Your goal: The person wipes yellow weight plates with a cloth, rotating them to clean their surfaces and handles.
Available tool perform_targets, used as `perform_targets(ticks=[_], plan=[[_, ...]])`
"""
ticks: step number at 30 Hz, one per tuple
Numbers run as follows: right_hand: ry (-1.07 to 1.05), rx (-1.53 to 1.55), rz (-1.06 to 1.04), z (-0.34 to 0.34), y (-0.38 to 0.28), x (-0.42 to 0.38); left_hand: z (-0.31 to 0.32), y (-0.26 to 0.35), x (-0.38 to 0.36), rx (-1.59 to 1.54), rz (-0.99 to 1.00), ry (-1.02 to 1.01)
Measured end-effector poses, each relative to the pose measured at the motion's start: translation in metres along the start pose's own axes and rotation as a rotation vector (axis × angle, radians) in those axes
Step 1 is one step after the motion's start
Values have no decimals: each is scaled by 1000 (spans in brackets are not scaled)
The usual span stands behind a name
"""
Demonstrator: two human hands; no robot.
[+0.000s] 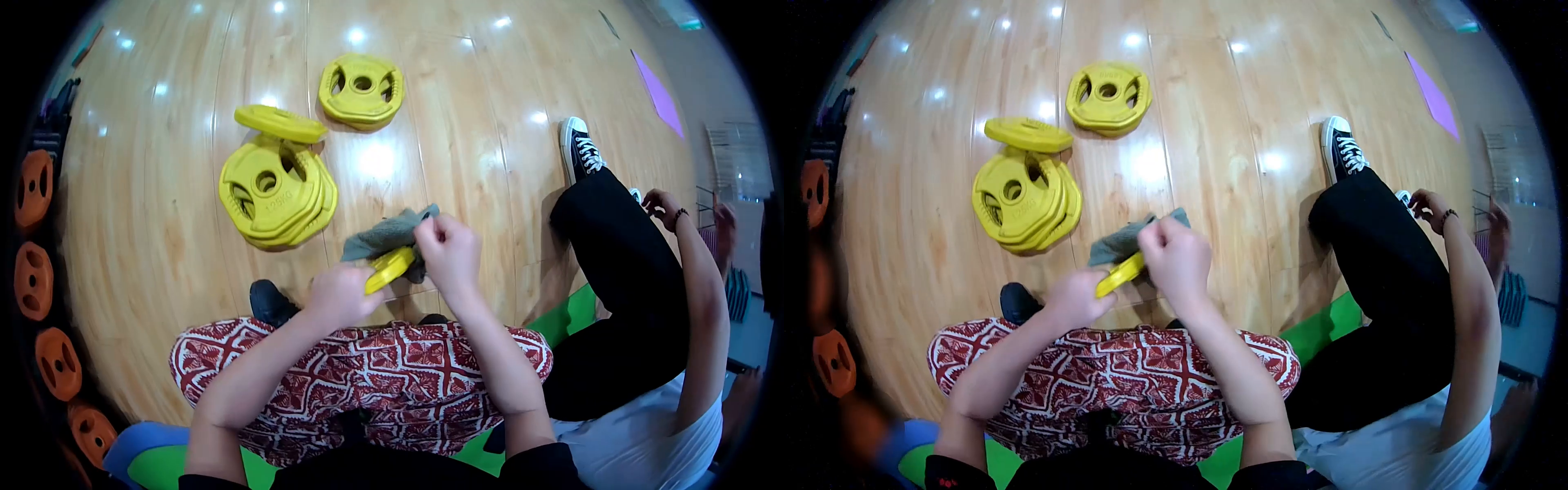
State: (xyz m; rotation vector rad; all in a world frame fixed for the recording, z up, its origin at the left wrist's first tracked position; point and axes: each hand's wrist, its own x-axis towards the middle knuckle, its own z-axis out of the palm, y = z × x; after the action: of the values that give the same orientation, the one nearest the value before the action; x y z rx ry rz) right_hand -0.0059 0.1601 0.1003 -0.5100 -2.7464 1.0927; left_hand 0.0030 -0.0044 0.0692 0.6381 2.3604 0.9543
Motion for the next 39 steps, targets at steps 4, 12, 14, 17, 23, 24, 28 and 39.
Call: perform_targets(ticks=[4, 12, 14, 17, 23, 24, 28, 39], plan=[[-8, -120, -561, 16, -4, -30, 10, -7, 3, 0, 51, 57], [-163, -130, -16, 22, 38, -4, -2, 2, -3, 50, 48, 3], [-204, -8, 51, 24, 27, -11, -3, 1, -6, 56, 56, -31], [-56, -54, -327, 22, -7, -22, 4, -2, -2, 18, 1, 21], [-49, -39, -760, 20, -12, -39, 13, -11, -5, 49, 28, 37], [-62, 32, -826, 21, -15, -41, 11, -10, -3, -23, 73, 66], [-56, 67, -897, 26, -12, -40, 7, -14, 2, -79, 119, 20], [-85, 344, 32, 37, 37, -5, -5, -3, 6, 46, 21, -91]])
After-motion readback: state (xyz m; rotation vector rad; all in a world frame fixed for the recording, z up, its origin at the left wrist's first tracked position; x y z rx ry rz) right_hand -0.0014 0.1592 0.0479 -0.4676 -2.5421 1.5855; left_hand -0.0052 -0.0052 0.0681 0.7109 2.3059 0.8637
